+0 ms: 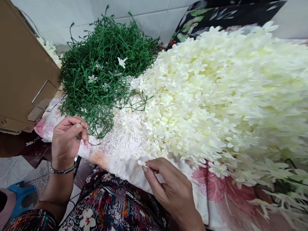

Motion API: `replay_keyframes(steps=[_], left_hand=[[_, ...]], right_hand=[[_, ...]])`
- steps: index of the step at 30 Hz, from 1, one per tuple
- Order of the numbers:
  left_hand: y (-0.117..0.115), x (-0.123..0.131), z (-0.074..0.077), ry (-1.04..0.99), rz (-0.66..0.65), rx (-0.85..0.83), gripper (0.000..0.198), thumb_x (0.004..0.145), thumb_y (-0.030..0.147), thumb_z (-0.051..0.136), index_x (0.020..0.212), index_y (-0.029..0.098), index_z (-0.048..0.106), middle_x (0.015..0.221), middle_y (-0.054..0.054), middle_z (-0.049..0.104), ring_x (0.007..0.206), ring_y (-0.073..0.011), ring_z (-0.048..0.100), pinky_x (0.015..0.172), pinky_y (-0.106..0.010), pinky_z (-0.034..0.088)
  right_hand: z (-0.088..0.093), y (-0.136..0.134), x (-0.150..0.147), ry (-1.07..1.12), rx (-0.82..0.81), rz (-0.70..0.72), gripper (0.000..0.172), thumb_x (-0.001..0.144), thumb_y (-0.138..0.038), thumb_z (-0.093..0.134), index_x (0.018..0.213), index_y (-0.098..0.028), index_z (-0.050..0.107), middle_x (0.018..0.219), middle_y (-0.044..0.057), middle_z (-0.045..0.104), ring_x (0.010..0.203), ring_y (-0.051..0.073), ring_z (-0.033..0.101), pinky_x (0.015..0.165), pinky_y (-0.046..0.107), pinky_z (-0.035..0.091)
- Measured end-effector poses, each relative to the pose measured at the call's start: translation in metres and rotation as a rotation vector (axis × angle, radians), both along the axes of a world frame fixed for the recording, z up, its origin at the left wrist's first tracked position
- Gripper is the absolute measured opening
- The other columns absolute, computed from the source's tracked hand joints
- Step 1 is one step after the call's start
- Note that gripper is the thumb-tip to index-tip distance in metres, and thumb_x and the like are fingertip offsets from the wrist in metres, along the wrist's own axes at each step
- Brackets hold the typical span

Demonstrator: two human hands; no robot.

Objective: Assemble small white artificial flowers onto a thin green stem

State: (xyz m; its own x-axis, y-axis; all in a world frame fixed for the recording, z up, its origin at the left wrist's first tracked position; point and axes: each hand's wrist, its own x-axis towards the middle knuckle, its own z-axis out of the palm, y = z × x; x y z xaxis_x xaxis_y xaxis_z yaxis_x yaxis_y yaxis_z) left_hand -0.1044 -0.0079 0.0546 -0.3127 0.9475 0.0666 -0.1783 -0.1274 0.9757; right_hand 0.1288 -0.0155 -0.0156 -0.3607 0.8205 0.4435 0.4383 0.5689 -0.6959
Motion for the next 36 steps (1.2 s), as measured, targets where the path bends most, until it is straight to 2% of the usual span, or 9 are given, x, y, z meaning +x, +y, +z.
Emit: replay_keyframes(steps=[4, 8, 12, 15, 19, 29, 36], left_hand=[[-0.006, 0.025, -0.005, -0.135, -0.201, -0.091, 0.004, 0.068, 0.015, 0.055, 0.066, 0.013, 0.052, 0.071, 0.000, 0.052, 0.043, -0.0049, 0.049, 0.035, -0.019, 0.045], [-0.009, 0.056, -0.027, -0.297, -0.381, -0.277, 0.008, 0.068, 0.017, 0.056, 0.068, 0.013, 0.050, 0.063, 0.001, 0.053, 0.041, -0.0051, 0.047, 0.034, -0.018, 0.043], [-0.012, 0.075, -0.046, -0.375, -0.484, -0.434, 0.009, 0.070, 0.018, 0.056, 0.071, 0.013, 0.048, 0.058, 0.003, 0.051, 0.038, -0.0025, 0.042, 0.032, -0.013, 0.034], [-0.013, 0.082, -0.052, -0.389, -0.498, -0.464, 0.008, 0.071, 0.019, 0.055, 0.074, 0.015, 0.048, 0.057, 0.004, 0.048, 0.037, -0.0006, 0.037, 0.032, -0.011, 0.026], [-0.013, 0.086, -0.057, -0.357, -0.519, -0.448, 0.007, 0.073, 0.021, 0.053, 0.076, 0.016, 0.049, 0.055, 0.005, 0.047, 0.036, -0.0001, 0.033, 0.032, -0.011, 0.022], [-0.021, 0.082, -0.067, -0.016, -0.535, -0.264, 0.016, 0.075, 0.029, 0.052, 0.082, 0.018, 0.062, 0.053, 0.002, 0.048, 0.041, -0.0039, 0.035, 0.036, -0.016, 0.028], [-0.017, 0.081, -0.065, 0.018, -0.564, -0.229, 0.014, 0.076, 0.026, 0.051, 0.076, 0.018, 0.063, 0.061, 0.000, 0.049, 0.049, -0.0054, 0.040, 0.042, -0.017, 0.032]], right_hand=[[0.008, -0.001, -0.003, 0.105, -0.082, 0.000, 0.015, 0.069, -0.007, 0.052, 0.078, -0.018, 0.050, 0.064, 0.000, 0.051, 0.057, 0.010, 0.049, 0.051, 0.023, 0.039], [0.017, -0.002, -0.005, 0.258, -0.163, -0.030, 0.014, 0.070, -0.006, 0.051, 0.076, -0.018, 0.050, 0.063, -0.002, 0.049, 0.056, 0.009, 0.047, 0.051, 0.023, 0.037], [0.021, 0.000, -0.006, 0.280, -0.169, -0.069, 0.012, 0.069, -0.007, 0.052, 0.075, -0.017, 0.050, 0.062, -0.002, 0.048, 0.057, 0.008, 0.046, 0.052, 0.022, 0.036], [0.021, 0.000, -0.006, 0.229, -0.154, -0.089, 0.010, 0.070, -0.008, 0.052, 0.073, -0.017, 0.050, 0.061, -0.002, 0.048, 0.056, 0.007, 0.045, 0.051, 0.021, 0.036], [0.019, 0.000, -0.007, 0.177, -0.119, -0.130, 0.007, 0.071, -0.009, 0.051, 0.073, -0.016, 0.051, 0.062, -0.002, 0.049, 0.057, 0.007, 0.046, 0.051, 0.021, 0.037], [0.019, -0.001, -0.005, 0.015, -0.018, -0.078, 0.008, 0.072, -0.010, 0.050, 0.078, -0.016, 0.051, 0.064, 0.000, 0.053, 0.061, 0.008, 0.048, 0.055, 0.022, 0.039], [0.022, -0.003, -0.003, -0.045, -0.030, -0.039, 0.007, 0.073, -0.011, 0.049, 0.079, -0.015, 0.051, 0.066, 0.002, 0.054, 0.062, 0.009, 0.048, 0.056, 0.022, 0.040]])
